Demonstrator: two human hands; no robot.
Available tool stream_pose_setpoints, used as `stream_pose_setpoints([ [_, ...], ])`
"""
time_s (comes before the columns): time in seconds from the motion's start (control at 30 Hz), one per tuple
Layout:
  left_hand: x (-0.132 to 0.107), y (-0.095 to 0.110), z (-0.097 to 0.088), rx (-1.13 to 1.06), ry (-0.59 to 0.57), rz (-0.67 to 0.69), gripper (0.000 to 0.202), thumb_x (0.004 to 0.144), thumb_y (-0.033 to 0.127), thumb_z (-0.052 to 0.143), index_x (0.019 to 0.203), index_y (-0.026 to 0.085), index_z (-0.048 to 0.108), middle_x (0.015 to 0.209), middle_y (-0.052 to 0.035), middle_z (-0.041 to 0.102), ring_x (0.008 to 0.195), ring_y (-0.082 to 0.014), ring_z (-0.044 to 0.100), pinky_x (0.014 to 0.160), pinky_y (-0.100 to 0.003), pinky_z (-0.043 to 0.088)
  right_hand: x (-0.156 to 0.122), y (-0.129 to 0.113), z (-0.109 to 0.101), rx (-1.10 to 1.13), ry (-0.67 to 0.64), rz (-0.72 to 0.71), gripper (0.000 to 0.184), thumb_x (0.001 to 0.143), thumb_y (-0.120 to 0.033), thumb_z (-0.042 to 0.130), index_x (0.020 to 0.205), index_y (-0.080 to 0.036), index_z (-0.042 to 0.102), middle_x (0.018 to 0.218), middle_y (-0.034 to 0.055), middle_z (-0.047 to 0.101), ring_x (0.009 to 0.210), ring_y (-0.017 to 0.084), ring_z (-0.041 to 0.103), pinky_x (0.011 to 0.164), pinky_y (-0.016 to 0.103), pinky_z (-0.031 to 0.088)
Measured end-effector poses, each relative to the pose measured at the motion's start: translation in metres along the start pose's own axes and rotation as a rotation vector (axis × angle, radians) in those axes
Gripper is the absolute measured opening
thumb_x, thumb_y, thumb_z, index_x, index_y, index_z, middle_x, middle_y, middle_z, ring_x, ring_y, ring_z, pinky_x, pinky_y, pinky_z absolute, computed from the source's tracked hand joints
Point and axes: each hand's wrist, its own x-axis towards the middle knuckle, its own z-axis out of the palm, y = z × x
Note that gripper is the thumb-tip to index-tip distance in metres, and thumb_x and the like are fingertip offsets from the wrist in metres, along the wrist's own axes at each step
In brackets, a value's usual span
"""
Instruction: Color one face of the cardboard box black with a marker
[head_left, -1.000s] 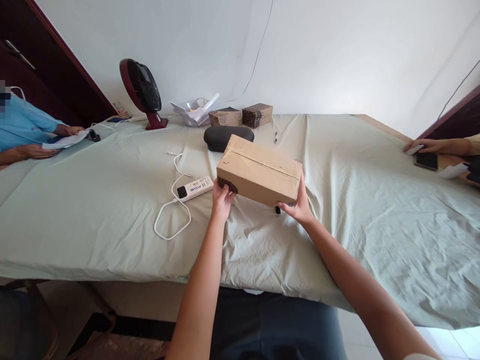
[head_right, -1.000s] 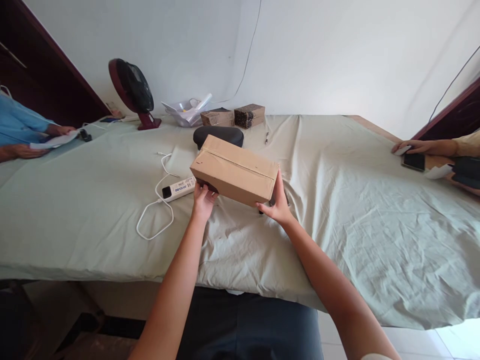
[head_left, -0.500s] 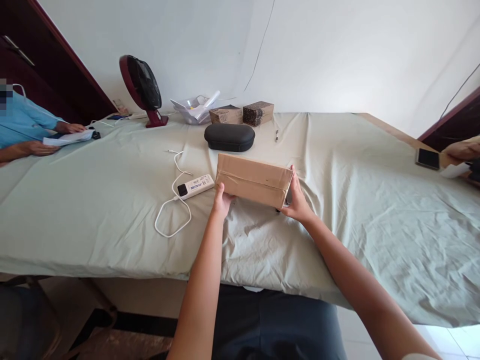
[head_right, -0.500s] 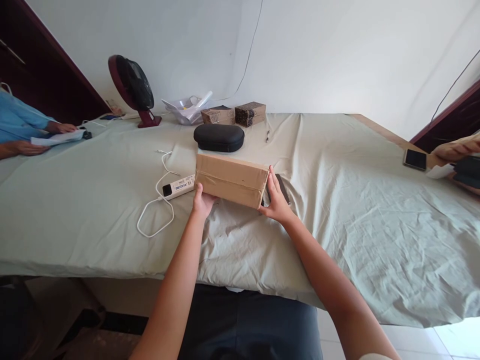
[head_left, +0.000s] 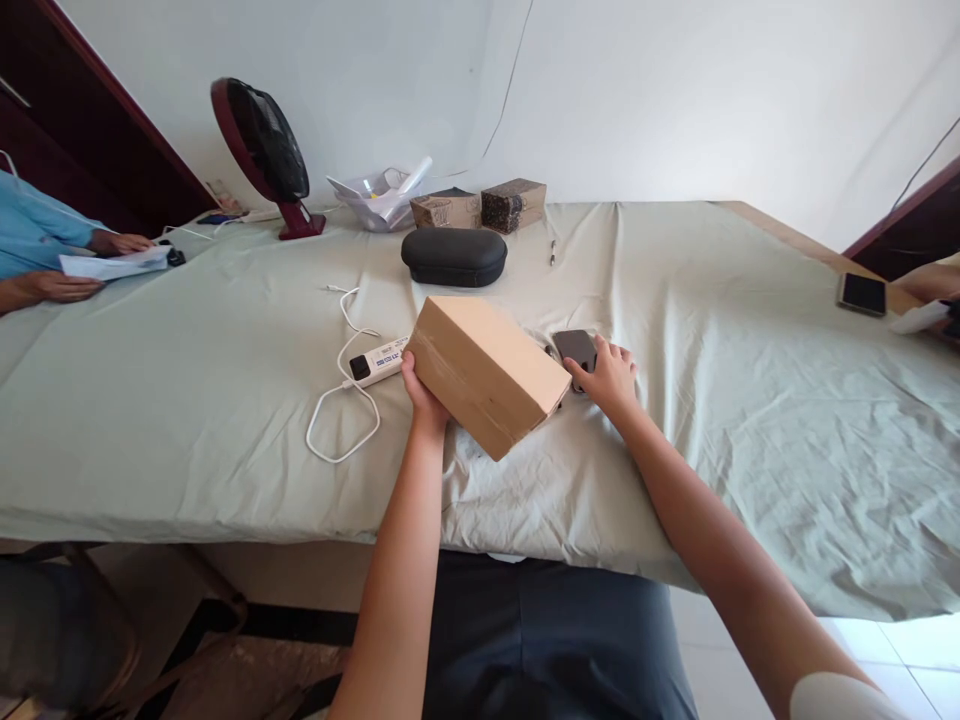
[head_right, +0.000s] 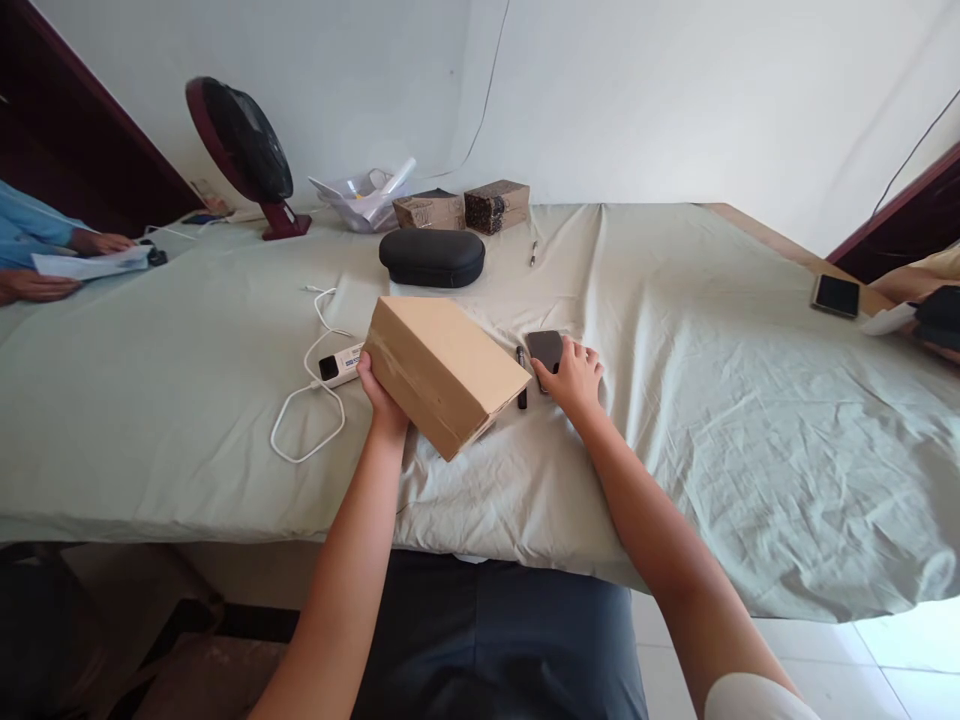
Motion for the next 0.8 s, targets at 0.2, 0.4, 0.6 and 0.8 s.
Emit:
stream_pose_setpoints([
  [0.2,0.005,0.000,0.002,0.002,-0.020,0.040,0.061,0.090,0.073,0.060,0.116,0.020,0.076,0.118,-0.0104,0.077,0.118,-0.0313,0.070,0.093,-0.037,0.059,0.022,0.015,0.007,-0.349,-0.121,0.132,0.093,0.085,-0.067,0.065,0.161,-0.019,0.040,0.155,0.0204,0.057,0.145,0.046,0.042,0.116,0.061,0.033],
  [0.4,0.006,-0.001,0.004,0.009,-0.007,0.079,0.058,0.091,0.073,0.059,0.113,0.022,0.075,0.119,-0.0095,0.076,0.124,-0.0316,0.068,0.095,-0.036,0.059,0.036,0.015,0.012,-0.316,-0.114,0.192,0.105,0.076,-0.065,0.074,0.163,-0.022,0.035,0.164,0.0185,0.047,0.148,0.045,0.039,0.119,0.060,0.033],
  [0.6,0.010,-0.003,0.003,0.029,-0.025,0.085,0.057,0.089,0.074,0.061,0.112,0.023,0.075,0.119,-0.0086,0.077,0.123,-0.0315,0.069,0.093,-0.036,0.061,0.049,0.011,0.019,-0.284,-0.078,0.213,0.109,0.070,-0.065,0.077,0.159,-0.018,0.037,0.155,0.0231,0.049,0.141,0.047,0.044,0.115,0.060,0.037],
  [0.8,0.014,-0.004,0.001,0.073,0.005,0.097,0.061,0.087,0.076,0.060,0.119,0.024,0.072,0.122,-0.0095,0.076,0.131,-0.0336,0.065,0.098,-0.039,0.059,0.051,-0.009,0.035,-0.302,0.019,0.275,0.094,0.069,-0.070,0.078,0.130,-0.003,0.055,0.133,0.0343,0.053,0.131,0.050,0.047,0.110,0.060,0.039],
])
